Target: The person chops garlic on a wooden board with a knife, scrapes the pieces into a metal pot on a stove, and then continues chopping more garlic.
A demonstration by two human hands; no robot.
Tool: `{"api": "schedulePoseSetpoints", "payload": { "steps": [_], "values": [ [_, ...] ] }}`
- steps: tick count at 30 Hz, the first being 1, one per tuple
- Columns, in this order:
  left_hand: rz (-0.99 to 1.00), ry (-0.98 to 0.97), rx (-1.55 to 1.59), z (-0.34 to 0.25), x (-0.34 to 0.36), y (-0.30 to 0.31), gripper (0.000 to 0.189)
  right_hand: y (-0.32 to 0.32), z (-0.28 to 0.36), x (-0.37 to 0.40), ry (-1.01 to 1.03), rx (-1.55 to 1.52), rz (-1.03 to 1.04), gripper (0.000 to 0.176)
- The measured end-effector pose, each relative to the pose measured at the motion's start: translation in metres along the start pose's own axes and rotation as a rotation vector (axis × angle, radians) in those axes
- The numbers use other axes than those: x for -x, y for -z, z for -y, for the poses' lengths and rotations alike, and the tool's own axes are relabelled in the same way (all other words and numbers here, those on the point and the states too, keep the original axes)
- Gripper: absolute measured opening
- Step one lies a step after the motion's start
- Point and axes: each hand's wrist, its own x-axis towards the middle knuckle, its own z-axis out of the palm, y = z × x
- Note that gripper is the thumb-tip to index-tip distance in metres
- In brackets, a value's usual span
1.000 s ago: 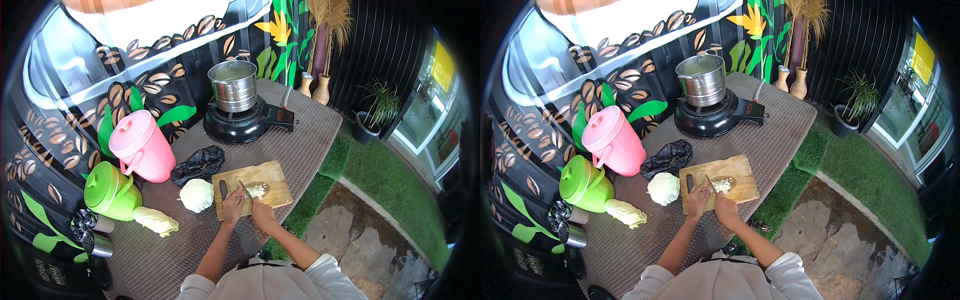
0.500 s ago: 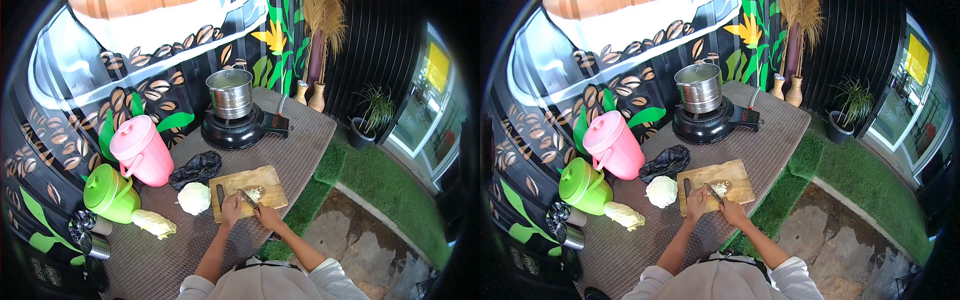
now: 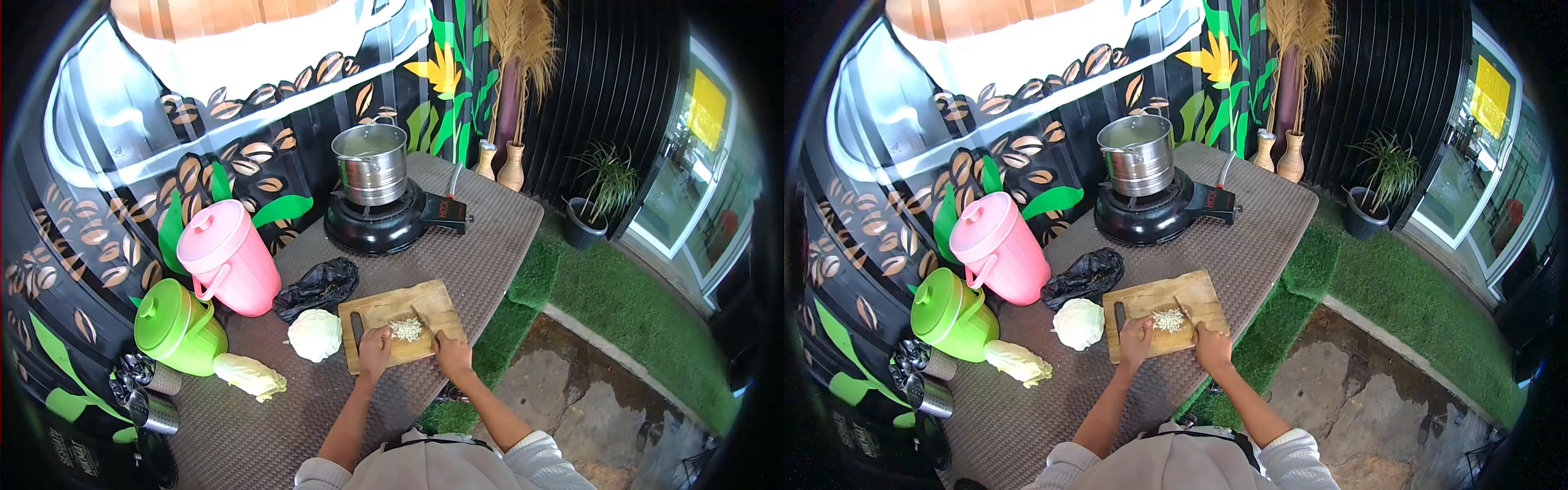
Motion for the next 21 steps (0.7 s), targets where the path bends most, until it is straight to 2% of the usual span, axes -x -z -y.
{"api": "schedulePoseSetpoints", "payload": {
  "steps": [5,9,12,21],
  "values": [
    [-0.044,-0.036,-0.018,0.0,-0.004,-0.004,0.018,-0.007,0.015,0.013,-0.014,-0.035,0.054,0.021],
    [-0.017,-0.003,-0.003,0.0,-0.006,-0.002,0.017,0.004,0.016,0.012,0.027,-0.112,0.066,0.022],
    [0.005,-0.012,-0.025,-0.001,-0.008,0.0,0.018,0.007,0.016,0.006,-0.02,-0.163,0.044,0.024],
    [0.036,0.003,-0.064,-0.002,-0.008,-0.001,0.022,-0.009,0.026,0.014,-0.045,-0.034,0.12,0.025]
  ]
}}
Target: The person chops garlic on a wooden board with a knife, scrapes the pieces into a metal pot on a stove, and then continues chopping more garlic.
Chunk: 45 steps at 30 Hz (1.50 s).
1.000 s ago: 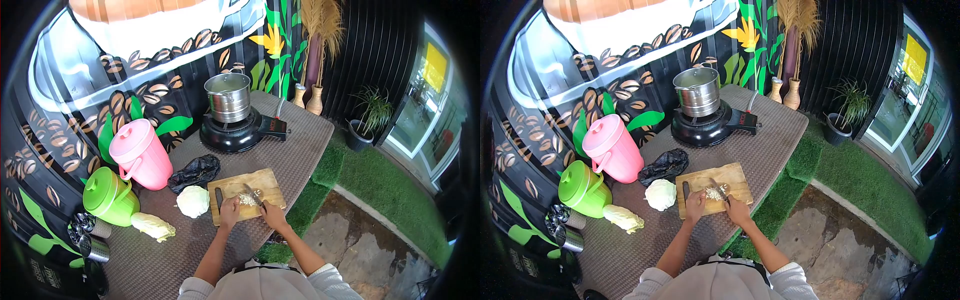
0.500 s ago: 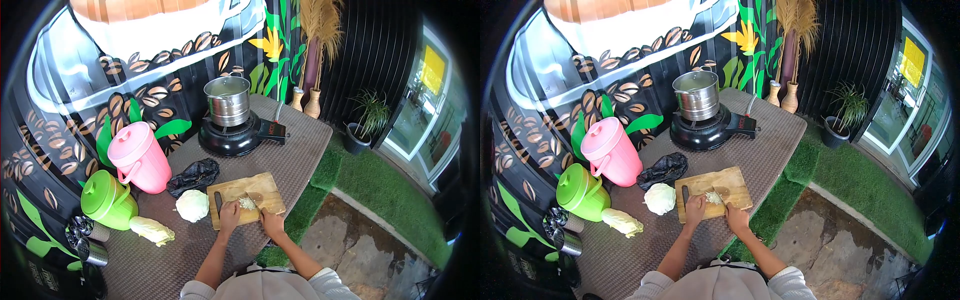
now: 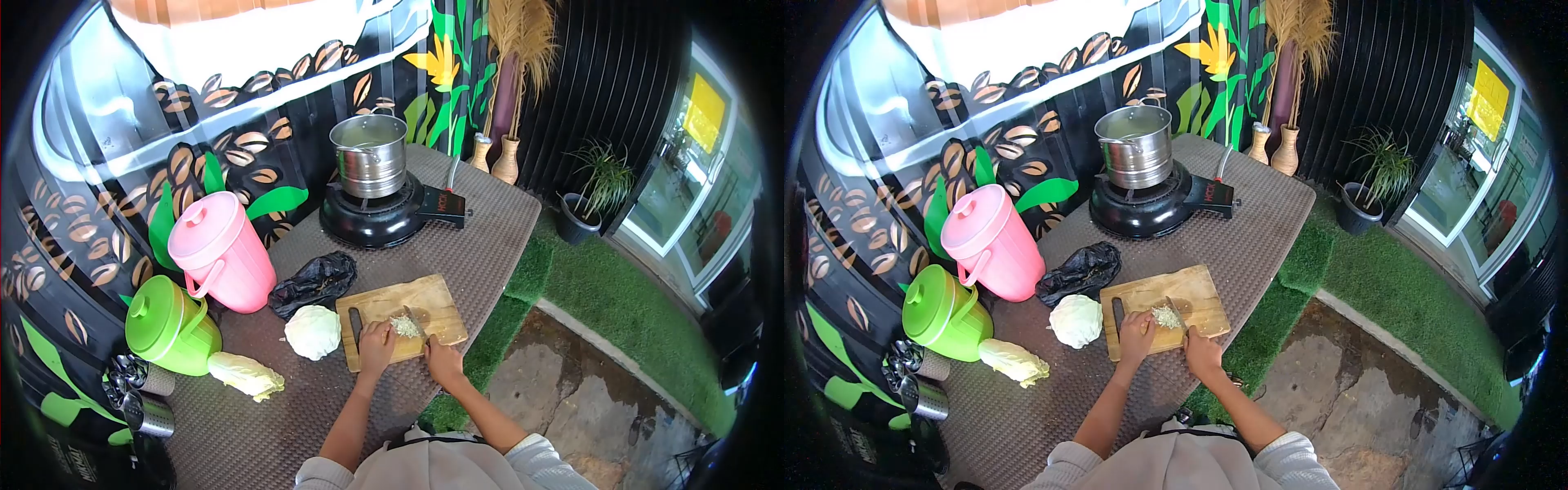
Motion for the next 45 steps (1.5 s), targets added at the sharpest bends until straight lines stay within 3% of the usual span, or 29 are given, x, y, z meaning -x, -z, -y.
{"api": "schedulePoseSetpoints", "payload": {
  "steps": [4,6,11,13,17,19,21,22,26,29,31,35,38,41,45],
  "values": [
    [0.017,0.01,0.009,0.001,0.001,0.002,0.025,-0.012,0.008,-0.009,-0.05,0.035,0.048,0.025],
    [0.028,0.005,-0.007,0.0,0.002,0.002,0.027,-0.022,0.005,-0.022,0.019,0.121,0.005,0.021],
    [0.046,-0.027,-0.047,0.0,0.003,0.004,0.029,0.028,0.007,-0.034,0.084,0.071,0.146,0.029],
    [0.056,-0.029,-0.054,0.002,0.001,0.002,0.029,0.024,0.004,-0.03,0.065,0.058,0.233,0.034],
    [0.07,-0.025,-0.094,0.003,0.0,0.002,0.028,-0.02,0.022,0.005,-0.054,0.119,0.073,0.026],
    [0.05,-0.037,-0.118,0.003,0.002,0.001,0.026,-0.003,0.03,-0.007,-0.118,0.088,0.152,0.029],
    [0.058,-0.032,-0.103,0.004,0.007,0.001,0.026,0.009,0.022,-0.017,0.111,0.106,0.134,0.031],
    [0.045,-0.035,-0.081,0.004,0.003,0.001,0.025,0.015,0.023,-0.024,0.026,0.072,0.126,0.026],
    [0.037,-0.029,-0.102,0.001,0.004,0.001,0.025,0.021,0.017,-0.019,0.021,-0.02,0.208,0.024],
    [0.024,-0.031,-0.073,-0.001,0.003,0.003,0.025,-0.007,0.025,0.009,-0.011,0.073,0.109,0.025],
    [0.045,-0.038,-0.046,0.001,0.003,0.004,0.027,-0.02,0.037,0.007,-0.172,-0.001,0.142,0.027],
    [0.048,-0.025,-0.02,0.003,0.004,0.004,0.027,-0.003,0.027,-0.021,-0.122,-0.053,0.182,0.038],
    [0.039,0.012,-0.008,0.002,0.003,0.004,0.027,0.007,0.01,-0.044,0.018,-0.115,0.207,0.055],
    [0.047,0.038,0.016,0.005,0.0,0.001,0.026,0.041,0.017,-0.042,0.025,-0.152,0.282,0.05],
    [0.033,0.063,0.048,0.009,0.002,-0.001,0.02,0.038,0.02,-0.036,0.085,-0.145,0.279,0.04]
  ]
}}
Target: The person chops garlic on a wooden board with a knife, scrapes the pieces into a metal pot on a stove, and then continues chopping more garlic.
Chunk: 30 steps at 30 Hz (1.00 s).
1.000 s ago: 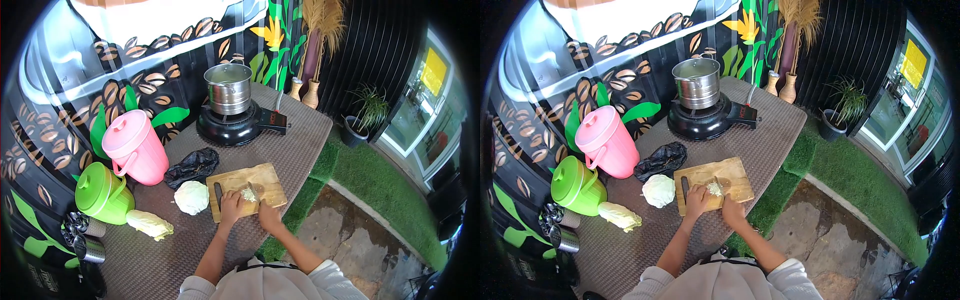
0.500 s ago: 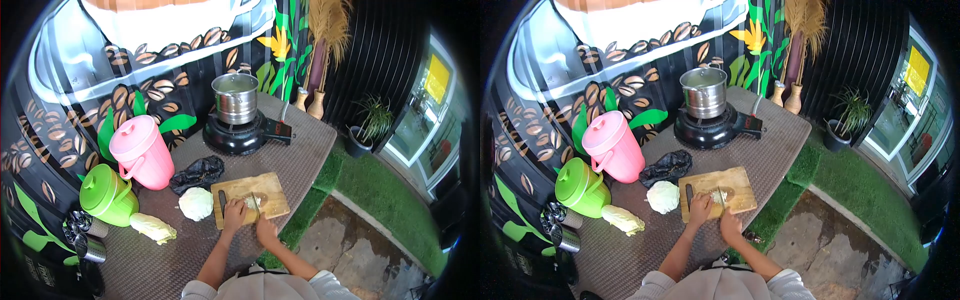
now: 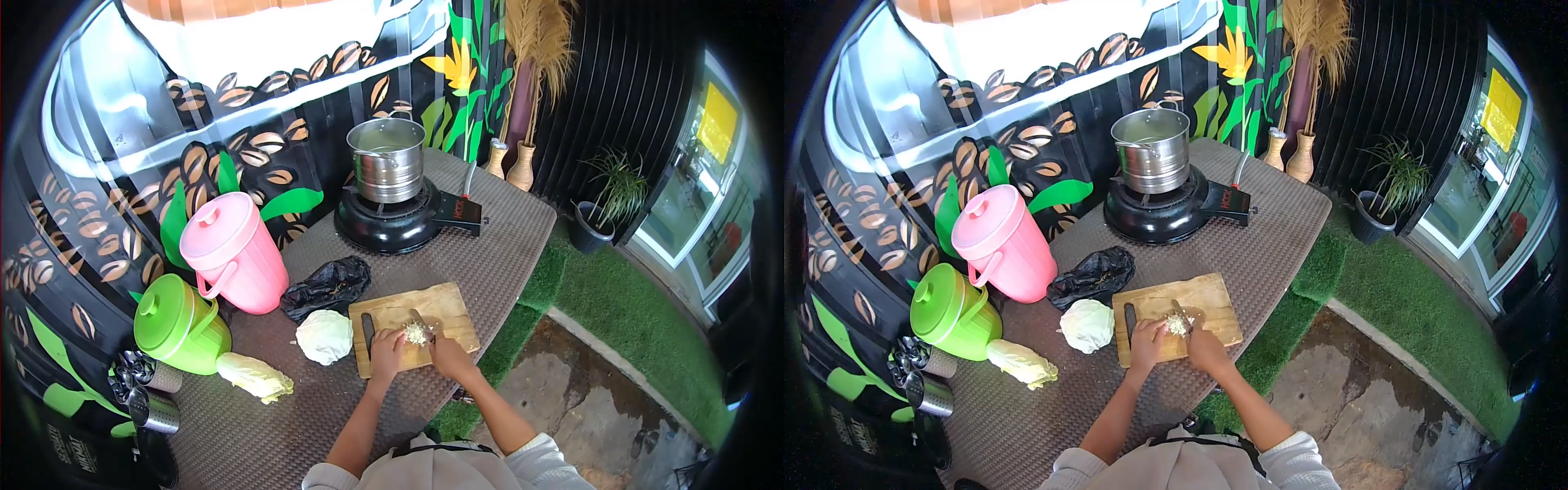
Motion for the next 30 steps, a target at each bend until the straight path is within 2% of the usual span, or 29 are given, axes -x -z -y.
{"api": "schedulePoseSetpoints", "payload": {
  "steps": [2,3,7,11,13,16,20,22,24,26,27,30],
  "values": [
    [-0.021,-0.005,0.015,0.002,-0.001,0.0,0.017,-0.019,0.004,0.009,-0.012,-0.035,-0.056,0.033],
    [-0.042,-0.017,0.034,0.002,-0.002,-0.001,0.013,-0.033,0.002,0.012,-0.011,0.041,-0.09,0.026],
    [0.013,0.044,0.047,0.001,-0.001,0.0,0.016,-0.061,0.011,0.014,-0.127,0.194,-0.151,0.019],
    [-0.012,0.013,0.036,0.003,0.0,0.0,0.018,-0.059,0.005,0.0,-0.068,0.219,-0.195,0.021],
    [-0.01,0.033,0.045,0.002,0.003,0.002,0.018,-0.033,0.009,0.007,-0.022,0.219,-0.077,0.021],
    [-0.081,-0.029,0.036,0.0,0.001,0.001,0.019,-0.028,0.011,0.015,-0.037,0.171,-0.069,0.021],
    [-0.02,0.027,0.114,-0.005,0.003,0.005,0.032,-0.07,0.005,0.002,-0.16,0.161,-0.168,0.022],
    [-0.016,0.061,0.176,-0.006,0.004,0.008,0.037,-0.061,0.013,0.003,-0.075,0.165,-0.237,0.024],
    [0.044,0.163,0.312,-0.007,0.007,0.01,0.043,-0.05,0.009,-0.002,-0.102,0.161,-0.182,0.026],
    [0.023,0.09,0.211,-0.013,0.011,0.011,0.044,-0.035,0.009,-0.001,-0.006,0.242,-0.121,0.023],
    [0.001,0.017,0.107,-0.014,0.012,0.012,0.046,-0.019,0.021,0.007,-0.072,0.17,-0.017,0.026],
    [-0.064,0.043,0.165,-0.005,0.009,0.004,0.043,-0.037,0.027,0.019,-0.148,0.078,-0.073,0.025]
  ]
}}
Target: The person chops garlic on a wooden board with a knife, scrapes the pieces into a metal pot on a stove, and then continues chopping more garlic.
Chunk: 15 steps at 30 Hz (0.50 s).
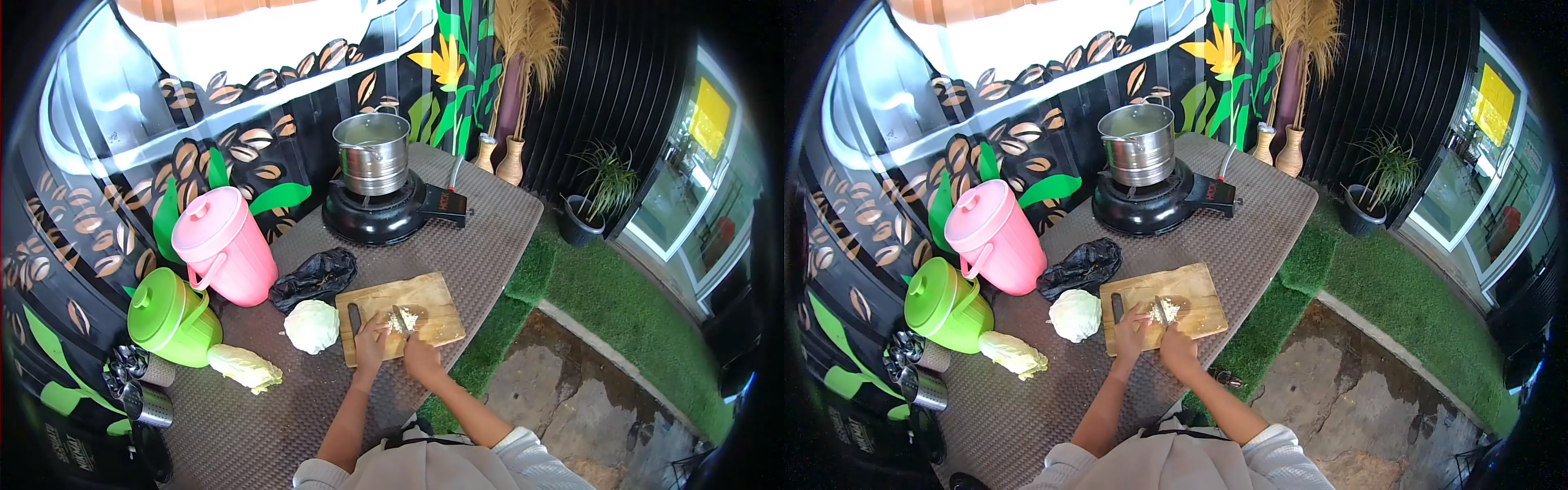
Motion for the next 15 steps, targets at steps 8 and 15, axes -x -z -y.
{"api": "schedulePoseSetpoints", "payload": {
  "steps": [8,15],
  "values": [
    [0.006,0.115,0.072,0.004,-0.008,-0.007,0.031,-0.012,-0.01,-0.016,0.086,0.098,-0.095,0.023],
    [-0.016,0.007,-0.018,0.005,-0.006,-0.011,0.032,-0.025,0.004,0.001,-0.018,0.018,-0.125,0.023]
  ]
}}
